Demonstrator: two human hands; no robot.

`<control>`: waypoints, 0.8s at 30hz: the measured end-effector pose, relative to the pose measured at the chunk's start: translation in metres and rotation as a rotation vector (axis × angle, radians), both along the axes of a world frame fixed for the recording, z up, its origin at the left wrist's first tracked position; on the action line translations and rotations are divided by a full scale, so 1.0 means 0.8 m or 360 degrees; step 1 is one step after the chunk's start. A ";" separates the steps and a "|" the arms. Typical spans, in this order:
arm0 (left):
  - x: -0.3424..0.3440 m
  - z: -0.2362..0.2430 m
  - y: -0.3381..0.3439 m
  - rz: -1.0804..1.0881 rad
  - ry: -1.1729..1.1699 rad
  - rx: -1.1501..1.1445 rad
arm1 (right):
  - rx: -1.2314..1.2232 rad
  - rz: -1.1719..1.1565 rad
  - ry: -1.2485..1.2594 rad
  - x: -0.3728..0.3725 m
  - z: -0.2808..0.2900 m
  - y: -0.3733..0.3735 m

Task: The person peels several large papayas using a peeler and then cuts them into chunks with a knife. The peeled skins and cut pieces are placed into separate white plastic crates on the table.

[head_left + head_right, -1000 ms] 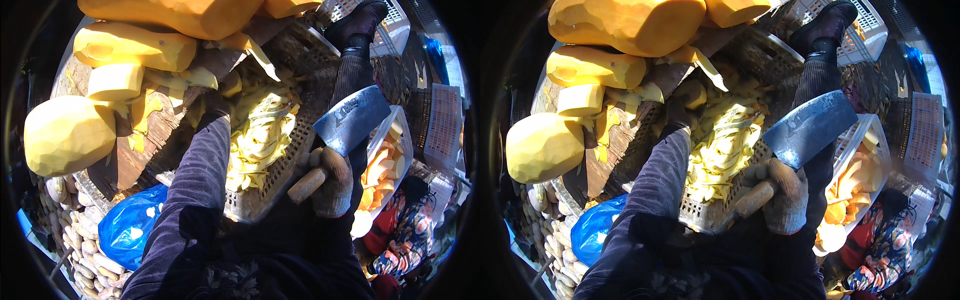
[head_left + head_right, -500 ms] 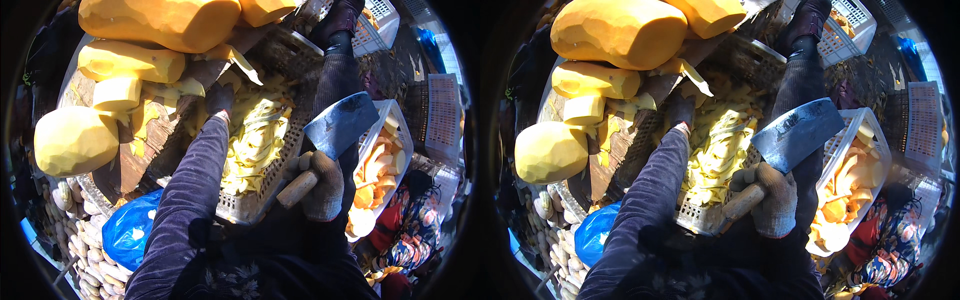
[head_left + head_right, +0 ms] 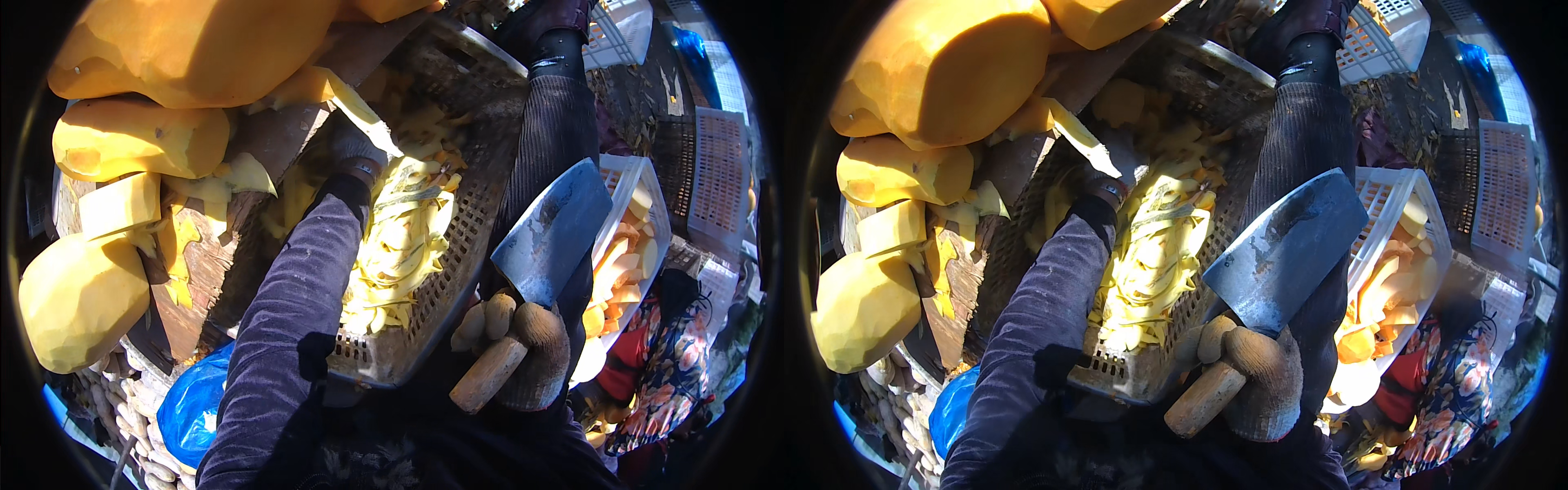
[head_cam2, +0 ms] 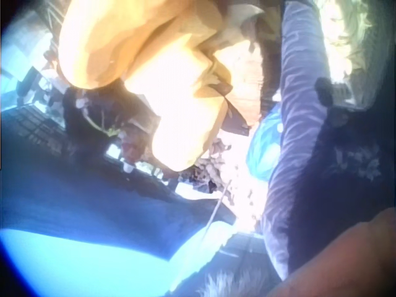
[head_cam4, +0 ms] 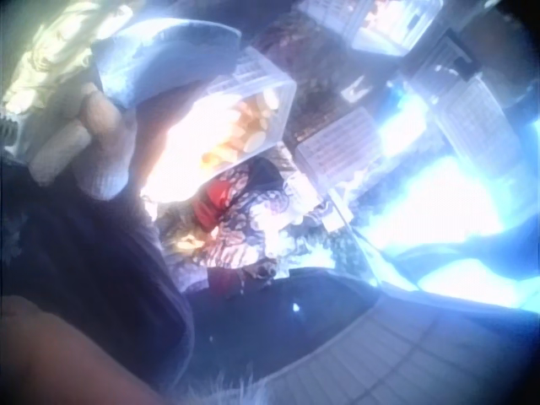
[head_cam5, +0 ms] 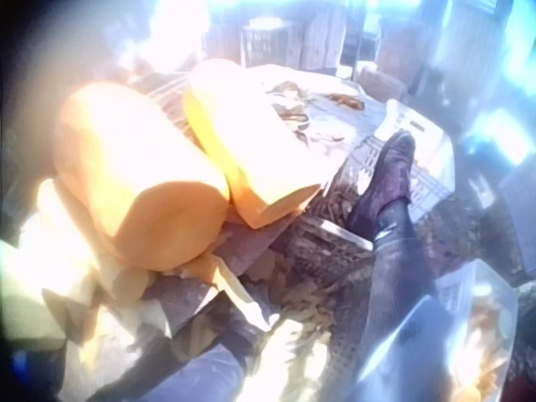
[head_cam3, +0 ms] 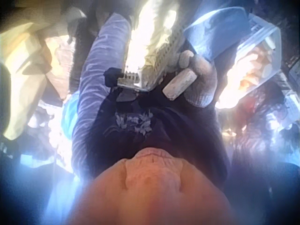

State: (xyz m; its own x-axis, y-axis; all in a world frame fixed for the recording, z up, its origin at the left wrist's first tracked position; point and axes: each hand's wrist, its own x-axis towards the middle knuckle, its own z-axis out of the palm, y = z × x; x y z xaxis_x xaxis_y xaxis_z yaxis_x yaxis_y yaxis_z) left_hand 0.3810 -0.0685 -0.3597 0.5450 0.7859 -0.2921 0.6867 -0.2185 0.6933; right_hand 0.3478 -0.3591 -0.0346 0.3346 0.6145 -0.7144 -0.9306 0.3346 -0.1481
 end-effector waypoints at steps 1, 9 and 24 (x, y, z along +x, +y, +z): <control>0.002 -0.002 -0.001 0.0022 -0.0004 -0.0015 | 0.0093 0.0009 -0.0012 0.000 -0.003 0.000; 0.015 -0.024 0.005 0.0138 -0.0028 -0.0147 | 0.0035 0.0132 -0.0635 -0.010 -0.003 0.004; 0.032 -0.027 0.008 0.0307 -0.0287 -0.0484 | 0.0337 0.0583 -0.0834 0.031 -0.027 -0.003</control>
